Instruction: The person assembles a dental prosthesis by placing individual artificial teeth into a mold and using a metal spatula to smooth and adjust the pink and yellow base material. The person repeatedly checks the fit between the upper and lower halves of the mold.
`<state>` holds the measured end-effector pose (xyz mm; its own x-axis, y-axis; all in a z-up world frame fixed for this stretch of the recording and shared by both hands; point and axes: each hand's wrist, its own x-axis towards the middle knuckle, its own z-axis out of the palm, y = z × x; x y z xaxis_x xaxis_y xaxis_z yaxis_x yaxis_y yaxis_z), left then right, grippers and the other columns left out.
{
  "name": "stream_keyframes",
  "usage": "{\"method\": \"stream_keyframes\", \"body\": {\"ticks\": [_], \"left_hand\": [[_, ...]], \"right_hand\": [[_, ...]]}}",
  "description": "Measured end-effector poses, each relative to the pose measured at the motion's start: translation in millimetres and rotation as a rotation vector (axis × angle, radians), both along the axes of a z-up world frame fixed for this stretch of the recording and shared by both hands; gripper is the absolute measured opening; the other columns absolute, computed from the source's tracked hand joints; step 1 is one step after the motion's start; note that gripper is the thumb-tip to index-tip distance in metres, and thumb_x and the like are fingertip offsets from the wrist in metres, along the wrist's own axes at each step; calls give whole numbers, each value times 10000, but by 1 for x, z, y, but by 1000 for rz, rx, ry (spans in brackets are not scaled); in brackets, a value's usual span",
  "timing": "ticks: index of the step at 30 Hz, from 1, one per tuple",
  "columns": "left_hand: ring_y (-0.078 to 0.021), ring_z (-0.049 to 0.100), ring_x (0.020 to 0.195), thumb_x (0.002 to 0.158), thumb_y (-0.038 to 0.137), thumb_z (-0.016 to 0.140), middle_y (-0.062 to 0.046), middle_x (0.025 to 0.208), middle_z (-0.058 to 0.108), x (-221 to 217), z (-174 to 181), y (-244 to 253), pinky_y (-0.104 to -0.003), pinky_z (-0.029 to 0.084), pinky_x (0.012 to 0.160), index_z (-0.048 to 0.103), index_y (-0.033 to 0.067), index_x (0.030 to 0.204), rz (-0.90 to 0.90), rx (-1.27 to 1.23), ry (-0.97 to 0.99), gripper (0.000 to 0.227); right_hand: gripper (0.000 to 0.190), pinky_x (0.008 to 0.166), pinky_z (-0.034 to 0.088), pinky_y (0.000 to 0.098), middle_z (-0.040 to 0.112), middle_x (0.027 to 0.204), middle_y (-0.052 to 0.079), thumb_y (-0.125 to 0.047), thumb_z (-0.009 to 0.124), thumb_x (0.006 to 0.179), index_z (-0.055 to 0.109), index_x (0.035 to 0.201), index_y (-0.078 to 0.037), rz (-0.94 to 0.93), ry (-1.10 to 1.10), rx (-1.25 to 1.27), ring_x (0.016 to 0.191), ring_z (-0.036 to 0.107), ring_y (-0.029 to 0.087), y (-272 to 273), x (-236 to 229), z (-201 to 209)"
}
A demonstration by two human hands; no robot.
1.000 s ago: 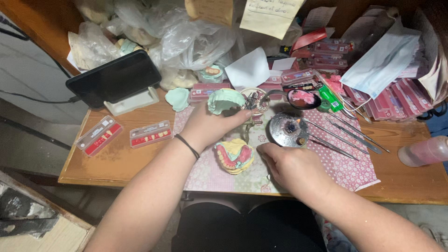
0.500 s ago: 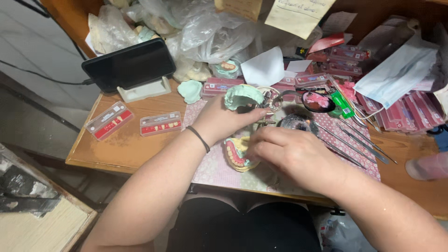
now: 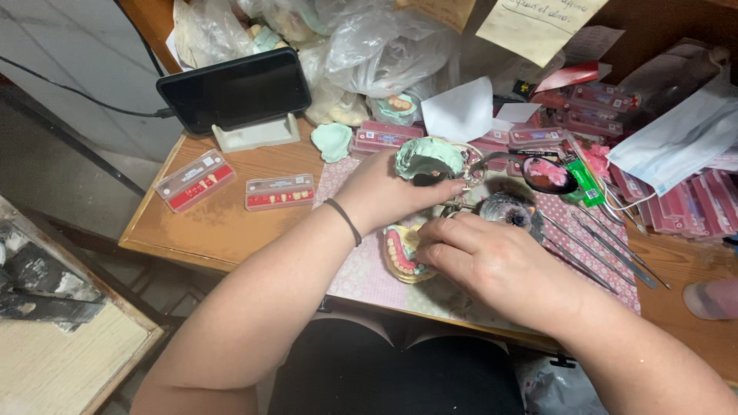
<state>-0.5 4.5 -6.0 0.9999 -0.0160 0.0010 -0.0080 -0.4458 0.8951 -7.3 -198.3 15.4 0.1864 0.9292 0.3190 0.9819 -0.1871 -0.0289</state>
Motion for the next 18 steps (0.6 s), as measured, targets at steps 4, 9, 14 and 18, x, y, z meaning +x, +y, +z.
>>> {"method": "stream_keyframes", "body": {"ticks": [4, 9, 14, 18], "left_hand": [[-346, 705, 1220, 719, 575, 769, -133, 1156, 799, -1, 1, 0, -476, 535, 1067, 756, 111, 1207, 1, -9, 0, 674], [-117, 769, 1033, 706, 567, 729, 67, 1058, 840, 3, 15, 0, -286, 555, 904, 798, 292, 1055, 7, 60, 172, 449], [-117, 767, 1012, 698, 563, 737, 62, 1038, 839, 2, 16, -1, -285, 552, 891, 799, 285, 1039, 26, 49, 191, 444], [-102, 764, 1030, 694, 555, 738, 68, 1066, 839, 2, 18, -2, -276, 548, 912, 799, 288, 1063, 38, 30, 213, 460]], "right_hand": [[122, 676, 573, 353, 670, 1056, 39, -201, 593, 1036, 687, 994, -137, 6, -4, 6, 904, 679, 241, 0, 0, -3], [301, 836, 553, 430, 638, 1272, 129, -158, 605, 999, 637, 1289, -83, -2, 164, -62, 1108, 654, 312, -7, 1, 3], [274, 863, 551, 409, 633, 1287, 113, -223, 648, 1000, 651, 1254, -120, -49, 265, 8, 1105, 673, 299, -8, 3, -8], [248, 954, 525, 399, 625, 1308, 140, -211, 646, 994, 661, 1223, -118, -31, 410, 22, 1168, 662, 308, -8, 5, -19]]}}
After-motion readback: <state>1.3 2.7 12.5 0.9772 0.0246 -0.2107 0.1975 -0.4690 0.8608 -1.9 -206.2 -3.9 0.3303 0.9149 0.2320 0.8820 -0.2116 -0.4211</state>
